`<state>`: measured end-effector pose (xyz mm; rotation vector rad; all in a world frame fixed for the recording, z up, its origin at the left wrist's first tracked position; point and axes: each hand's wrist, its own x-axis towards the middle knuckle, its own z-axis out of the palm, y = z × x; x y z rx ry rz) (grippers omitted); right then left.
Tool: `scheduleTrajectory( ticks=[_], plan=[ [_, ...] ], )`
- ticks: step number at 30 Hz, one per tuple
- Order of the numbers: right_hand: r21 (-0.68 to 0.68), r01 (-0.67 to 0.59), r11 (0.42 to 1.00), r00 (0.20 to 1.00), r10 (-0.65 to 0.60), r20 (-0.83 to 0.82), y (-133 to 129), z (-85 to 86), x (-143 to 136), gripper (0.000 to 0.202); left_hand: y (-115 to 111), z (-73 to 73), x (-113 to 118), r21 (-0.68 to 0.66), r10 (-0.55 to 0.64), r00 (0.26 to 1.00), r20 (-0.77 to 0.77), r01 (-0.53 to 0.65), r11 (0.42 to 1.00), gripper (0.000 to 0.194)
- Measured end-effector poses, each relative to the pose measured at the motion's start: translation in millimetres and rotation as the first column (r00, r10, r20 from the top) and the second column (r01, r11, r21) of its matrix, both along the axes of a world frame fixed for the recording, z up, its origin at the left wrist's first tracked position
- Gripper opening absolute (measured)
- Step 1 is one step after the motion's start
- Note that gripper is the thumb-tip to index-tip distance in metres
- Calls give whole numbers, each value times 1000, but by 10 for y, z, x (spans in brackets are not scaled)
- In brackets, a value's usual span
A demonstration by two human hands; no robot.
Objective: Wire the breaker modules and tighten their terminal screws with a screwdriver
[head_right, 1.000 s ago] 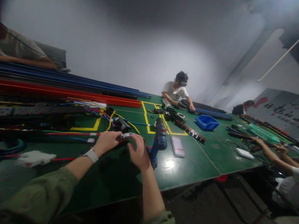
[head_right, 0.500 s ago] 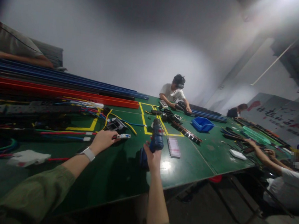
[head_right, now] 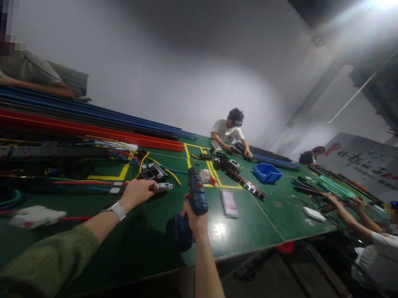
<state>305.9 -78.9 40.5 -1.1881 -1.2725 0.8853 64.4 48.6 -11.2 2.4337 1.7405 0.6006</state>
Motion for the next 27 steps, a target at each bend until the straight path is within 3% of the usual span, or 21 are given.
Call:
scheduleTrajectory(
  ticks=[5,15,27],
  plan=[
    [-150,-69,986,997,75,33,-188,180,-172,29,-53,44,-3,38,7,1000,7,-7,999,52],
    [-352,-209,913,966,248,71,-423,395,-335,22,-6,51,-33,-27,-4,1000,-3,4,1000,42],
    [-360,-114,926,976,172,134,-266,412,-470,8,140,2,-33,-40,19,999,-32,-21,999,39]
  ],
)
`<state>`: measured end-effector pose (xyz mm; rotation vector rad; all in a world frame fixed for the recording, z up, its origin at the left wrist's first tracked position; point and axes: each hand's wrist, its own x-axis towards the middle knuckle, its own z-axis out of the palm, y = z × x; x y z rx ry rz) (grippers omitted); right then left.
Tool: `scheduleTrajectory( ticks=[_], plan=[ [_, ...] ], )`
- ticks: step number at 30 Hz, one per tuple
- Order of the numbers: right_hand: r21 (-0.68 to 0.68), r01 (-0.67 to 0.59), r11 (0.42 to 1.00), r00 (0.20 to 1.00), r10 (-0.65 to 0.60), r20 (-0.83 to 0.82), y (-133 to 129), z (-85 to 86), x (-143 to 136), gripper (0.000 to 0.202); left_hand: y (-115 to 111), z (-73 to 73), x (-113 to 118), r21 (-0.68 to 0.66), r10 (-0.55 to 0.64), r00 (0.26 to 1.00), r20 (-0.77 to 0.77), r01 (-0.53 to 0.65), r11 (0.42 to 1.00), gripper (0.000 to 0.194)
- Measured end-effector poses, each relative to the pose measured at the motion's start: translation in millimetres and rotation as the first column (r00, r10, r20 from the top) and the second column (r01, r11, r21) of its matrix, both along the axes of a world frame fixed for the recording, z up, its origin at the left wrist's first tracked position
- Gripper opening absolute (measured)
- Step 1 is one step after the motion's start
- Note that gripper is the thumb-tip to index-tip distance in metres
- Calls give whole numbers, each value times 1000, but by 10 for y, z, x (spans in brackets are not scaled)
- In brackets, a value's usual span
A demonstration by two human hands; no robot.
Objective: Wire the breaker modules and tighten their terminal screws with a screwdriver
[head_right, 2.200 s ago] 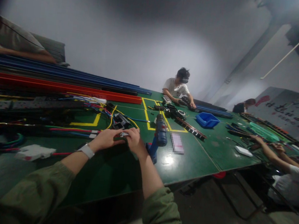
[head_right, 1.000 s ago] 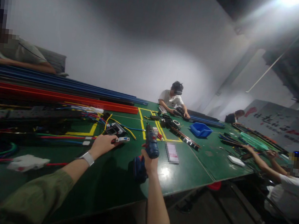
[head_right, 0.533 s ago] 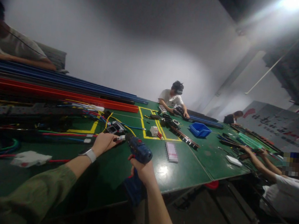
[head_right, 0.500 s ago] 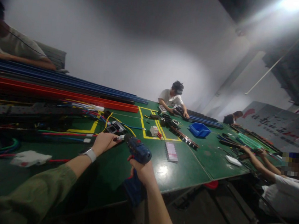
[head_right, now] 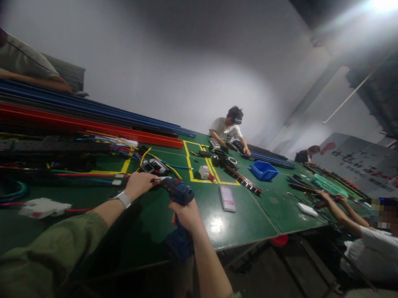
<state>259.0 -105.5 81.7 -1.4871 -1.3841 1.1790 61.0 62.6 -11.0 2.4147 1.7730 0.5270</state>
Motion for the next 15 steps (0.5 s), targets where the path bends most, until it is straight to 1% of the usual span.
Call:
scheduleTrajectory(
  ticks=[4,10,15],
  plan=[
    [13,29,999,999,-28,-33,88,-42,-52,7,89,11,5,-12,5,1000,-2,-5,1000,37],
    [21,-14,1000,1000,14,-10,194,-100,-85,8,174,30,8,-4,17,1000,2,-17,1000,34],
    [4,25,1000,1000,-25,-11,254,-99,-138,7,199,23,4,20,10,1000,-10,-10,1000,32]
  ],
)
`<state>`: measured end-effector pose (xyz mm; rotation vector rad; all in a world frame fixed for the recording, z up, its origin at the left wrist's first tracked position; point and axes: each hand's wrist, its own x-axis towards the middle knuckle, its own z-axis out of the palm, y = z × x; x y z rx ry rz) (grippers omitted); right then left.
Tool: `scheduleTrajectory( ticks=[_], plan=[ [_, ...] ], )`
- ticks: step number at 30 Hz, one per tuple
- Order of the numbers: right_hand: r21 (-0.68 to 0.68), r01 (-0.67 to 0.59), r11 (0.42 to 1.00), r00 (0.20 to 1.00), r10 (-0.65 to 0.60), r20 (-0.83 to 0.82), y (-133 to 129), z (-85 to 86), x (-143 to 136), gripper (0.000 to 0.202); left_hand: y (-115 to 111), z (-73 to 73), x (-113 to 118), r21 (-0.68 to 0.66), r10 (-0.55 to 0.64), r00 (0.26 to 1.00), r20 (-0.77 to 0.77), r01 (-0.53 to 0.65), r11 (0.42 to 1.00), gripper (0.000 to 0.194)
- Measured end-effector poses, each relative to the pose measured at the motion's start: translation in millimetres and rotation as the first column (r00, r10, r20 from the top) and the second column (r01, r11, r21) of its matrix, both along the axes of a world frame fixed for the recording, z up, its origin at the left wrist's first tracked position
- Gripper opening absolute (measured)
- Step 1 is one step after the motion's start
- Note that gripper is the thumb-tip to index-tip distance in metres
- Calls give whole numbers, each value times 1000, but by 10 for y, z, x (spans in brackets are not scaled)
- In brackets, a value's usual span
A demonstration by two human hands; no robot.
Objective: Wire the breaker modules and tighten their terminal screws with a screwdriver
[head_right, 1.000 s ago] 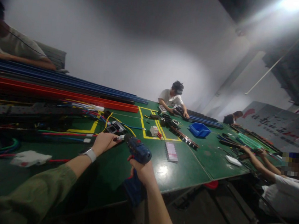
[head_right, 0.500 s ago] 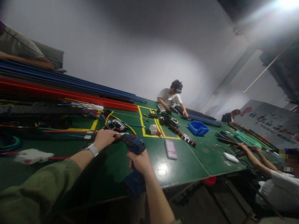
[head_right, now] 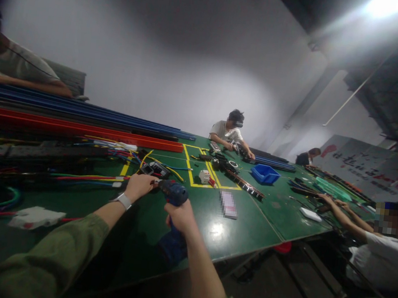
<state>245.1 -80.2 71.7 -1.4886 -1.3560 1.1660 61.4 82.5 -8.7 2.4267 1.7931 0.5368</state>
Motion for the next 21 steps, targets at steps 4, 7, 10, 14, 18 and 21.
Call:
scheduleTrajectory(
  ticks=[4,7,10,14,18,21],
  plan=[
    [-7,7,1000,1000,-7,14,19,6,-35,5,19,-34,-3,17,-5,1000,9,5,1000,35],
    [-4,21,1000,1000,-21,19,27,-4,-38,5,35,-52,7,-6,3,1000,24,-3,1000,38],
    [14,4,1000,1000,-5,9,37,-15,-33,6,38,-51,20,-28,22,1000,22,-21,999,40],
    [6,5,1000,1000,-5,7,40,-20,-27,5,9,-21,27,-31,28,999,24,-28,999,40],
    [4,3,1000,1000,-3,6,37,-33,-16,5,-26,8,26,-16,20,999,44,-19,1000,45],
    [8,0,1000,1000,0,0,44,-51,-7,5,-32,-6,26,0,15,998,54,-15,1000,49]
  ],
)
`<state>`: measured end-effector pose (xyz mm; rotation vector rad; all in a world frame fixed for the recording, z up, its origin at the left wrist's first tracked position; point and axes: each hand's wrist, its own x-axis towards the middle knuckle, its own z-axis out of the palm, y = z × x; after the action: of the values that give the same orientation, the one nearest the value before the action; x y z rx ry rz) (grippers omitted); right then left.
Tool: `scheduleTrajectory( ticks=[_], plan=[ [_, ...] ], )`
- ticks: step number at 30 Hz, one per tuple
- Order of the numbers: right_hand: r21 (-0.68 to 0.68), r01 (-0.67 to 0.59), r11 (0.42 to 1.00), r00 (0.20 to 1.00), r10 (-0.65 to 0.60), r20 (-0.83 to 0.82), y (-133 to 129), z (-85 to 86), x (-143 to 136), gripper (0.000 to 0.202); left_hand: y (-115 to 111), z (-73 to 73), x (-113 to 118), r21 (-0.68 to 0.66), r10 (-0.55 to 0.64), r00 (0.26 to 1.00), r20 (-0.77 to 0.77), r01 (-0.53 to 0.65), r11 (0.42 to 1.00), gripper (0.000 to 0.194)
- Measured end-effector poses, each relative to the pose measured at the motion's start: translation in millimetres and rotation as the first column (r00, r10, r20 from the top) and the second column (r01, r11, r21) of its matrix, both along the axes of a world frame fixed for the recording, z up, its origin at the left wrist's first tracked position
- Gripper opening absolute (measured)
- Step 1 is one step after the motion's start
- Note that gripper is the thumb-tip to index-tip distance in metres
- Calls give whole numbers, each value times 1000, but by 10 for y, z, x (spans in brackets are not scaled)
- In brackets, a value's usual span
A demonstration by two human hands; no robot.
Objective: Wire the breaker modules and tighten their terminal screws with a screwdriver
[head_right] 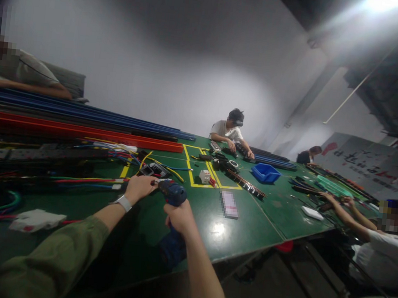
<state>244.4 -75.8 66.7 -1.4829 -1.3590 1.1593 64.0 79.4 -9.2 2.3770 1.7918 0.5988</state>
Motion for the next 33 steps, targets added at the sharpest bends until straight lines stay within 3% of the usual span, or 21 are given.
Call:
scheduleTrajectory(
  ticks=[5,12,24,33],
  plan=[
    [2,-7,1000,1000,7,-2,7,-7,2,5,-1,-46,-3,30,10,1000,-7,-10,999,55],
    [26,-31,999,1000,31,-5,-2,6,-8,11,-45,-26,16,29,-3,1000,-23,4,1000,51],
    [65,-53,997,998,54,-16,36,-62,36,20,-22,-139,77,44,29,995,-93,-25,999,42],
    [49,-62,997,998,62,8,14,5,44,18,24,-193,104,74,42,993,-115,-33,997,41]
  ],
)
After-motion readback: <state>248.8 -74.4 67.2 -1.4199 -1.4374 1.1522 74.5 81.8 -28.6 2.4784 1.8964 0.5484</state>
